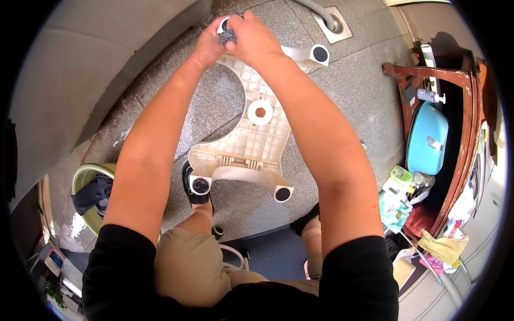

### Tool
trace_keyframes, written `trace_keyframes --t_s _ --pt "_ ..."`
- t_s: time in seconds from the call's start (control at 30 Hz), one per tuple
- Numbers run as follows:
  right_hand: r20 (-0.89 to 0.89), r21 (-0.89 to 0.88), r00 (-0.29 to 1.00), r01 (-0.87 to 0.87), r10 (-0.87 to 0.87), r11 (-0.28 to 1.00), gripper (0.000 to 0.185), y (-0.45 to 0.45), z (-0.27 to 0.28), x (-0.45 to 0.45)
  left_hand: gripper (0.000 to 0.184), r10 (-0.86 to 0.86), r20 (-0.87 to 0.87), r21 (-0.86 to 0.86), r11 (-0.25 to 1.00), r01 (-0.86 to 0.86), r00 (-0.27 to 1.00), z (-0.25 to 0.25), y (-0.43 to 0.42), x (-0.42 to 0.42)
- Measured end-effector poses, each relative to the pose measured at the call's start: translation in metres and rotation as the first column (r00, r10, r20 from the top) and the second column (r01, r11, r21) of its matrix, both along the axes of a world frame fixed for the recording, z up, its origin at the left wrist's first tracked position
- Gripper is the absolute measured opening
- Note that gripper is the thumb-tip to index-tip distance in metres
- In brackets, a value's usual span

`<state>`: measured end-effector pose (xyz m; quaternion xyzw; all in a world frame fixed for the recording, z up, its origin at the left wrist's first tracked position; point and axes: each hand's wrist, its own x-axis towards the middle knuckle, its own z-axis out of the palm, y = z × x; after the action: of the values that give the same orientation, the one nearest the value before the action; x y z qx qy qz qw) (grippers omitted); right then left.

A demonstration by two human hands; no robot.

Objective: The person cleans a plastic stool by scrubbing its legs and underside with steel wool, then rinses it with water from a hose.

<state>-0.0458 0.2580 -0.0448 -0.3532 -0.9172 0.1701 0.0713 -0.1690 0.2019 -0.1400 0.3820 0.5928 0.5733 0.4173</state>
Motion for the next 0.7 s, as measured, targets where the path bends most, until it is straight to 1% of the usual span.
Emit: trace_keyframes --t_s 0.03,0.07,0.1,0.13,0.17,0.2,0.23,0.27,0.3,0.33,0.37,0.4,0.47,0.5,0.53,0.57,0.6,0.63,0.67,0.7 --pt "-0.066 -0.038 0.998 -0.014 0.012 0.999 0.033 0.008 -0.007 0.009 0.063 0.0 0.002 0.001 1.0 0.0 1.0 0.0 0.001 0.0" --pt "-0.134 -0.075 0.991 -0.036 0.026 0.997 0.032 0.013 -0.009 0.013 0.065 -0.006 0.056 -0.046 0.999 0.008 0.998 0.003 0.002 0.0" --pt "-0.132 -0.076 0.991 -0.042 0.031 0.996 0.032 0.016 -0.011 0.018 0.068 -0.007 0.112 -0.095 0.995 0.018 0.994 0.007 0.002 0.0" --pt "-0.169 -0.239 0.983 0.03 -0.072 0.971 0.036 0.019 -0.014 0.023 0.067 -0.01 0.1 -0.123 0.992 0.023 0.995 0.01 0.001 -0.001" --pt "-0.19 -0.396 0.966 0.09 -0.177 0.914 0.04 0.02 -0.014 0.023 0.067 -0.007 0.099 -0.122 0.992 0.019 0.995 0.012 0.001 0.0" --pt "-0.239 -0.408 0.941 0.128 -0.241 0.904 0.042 0.02 -0.016 0.022 0.067 0.007 0.027 -0.097 0.995 -0.004 1.0 0.013 0.001 0.001" --pt "-0.238 -0.408 0.942 0.126 -0.238 0.904 0.042 0.019 -0.018 0.02 0.067 0.023 -0.043 -0.074 0.997 -0.026 0.999 0.014 0.0 0.003" --pt "-0.233 -0.364 0.937 0.166 -0.262 0.917 0.042 0.013 -0.014 0.014 0.067 0.047 -0.097 -0.071 0.996 -0.054 0.994 0.013 -0.001 0.005" --pt "-0.229 -0.318 0.93 0.208 -0.288 0.925 0.042 0.008 -0.01 0.007 0.067 0.047 -0.096 -0.074 0.996 -0.054 0.994 0.012 -0.002 0.005" --pt "-0.228 -0.321 0.929 0.21 -0.291 0.924 0.042 0.003 -0.007 -0.004 0.063 0.055 0.023 -0.08 0.995 -0.053 0.998 0.011 -0.003 0.005" --pt "-0.139 -0.179 0.927 0.322 -0.348 0.93 0.04 -0.002 -0.004 -0.018 0.058 0.062 0.141 -0.087 0.995 -0.05 0.988 0.01 -0.003 0.006" --pt "-0.058 -0.023 0.909 0.412 -0.413 0.911 0.039 -0.007 -0.002 -0.03 0.058 0.06 0.142 -0.089 0.995 -0.047 0.988 0.002 -0.001 0.004" --pt "-0.025 -0.056 0.921 0.387 -0.389 0.92 0.041 -0.011 0.001 -0.043 0.038 0.058 0.016 -0.157 0.986 -0.055 0.998 -0.012 0.003 0.001" --pt "0.003 -0.086 0.933 0.358 -0.359 0.93 0.043 -0.014 0.008 -0.05 0.038 0.058 0.02 -0.153 0.987 -0.055 0.998 -0.006 0.002 0.001" --pt "0.077 -0.037 0.889 0.456 -0.452 0.889 0.043 -0.021 0.013 -0.057 0.028 0.097 0.202 -0.158 0.985 -0.066 0.975 0.0 0.002 0.001" --pt "0.078 -0.034 0.889 0.455 -0.452 0.89 0.043 -0.021 0.012 -0.062 0.021 0.135 0.375 -0.165 0.983 -0.077 0.917 0.002 0.001 0.0" --pt "0.097 -0.073 0.883 0.466 -0.459 0.882 0.049 -0.02 0.011 -0.067 0.024 0.092 0.236 -0.109 0.992 -0.068 0.967 -0.006 0.002 -0.002" --pt "0.118 -0.115 0.878 0.477 -0.465 0.871 0.055 -0.022 0.009 -0.069 0.024 0.096 0.236 -0.114 0.991 -0.071 0.967 -0.01 0.0 -0.002" --pt "0.12 -0.119 0.878 0.477 -0.464 0.871 0.055 -0.025 0.005 -0.069 0.027 0.087 0.149 -0.119 0.99 -0.07 0.985 -0.01 -0.001 -0.002" --pt "0.039 -0.066 0.882 0.471 -0.47 0.88 0.049 -0.027 0.001 -0.068 0.029 0.078 0.106 -0.118 0.991 -0.066 0.991 -0.01 -0.001 -0.002"
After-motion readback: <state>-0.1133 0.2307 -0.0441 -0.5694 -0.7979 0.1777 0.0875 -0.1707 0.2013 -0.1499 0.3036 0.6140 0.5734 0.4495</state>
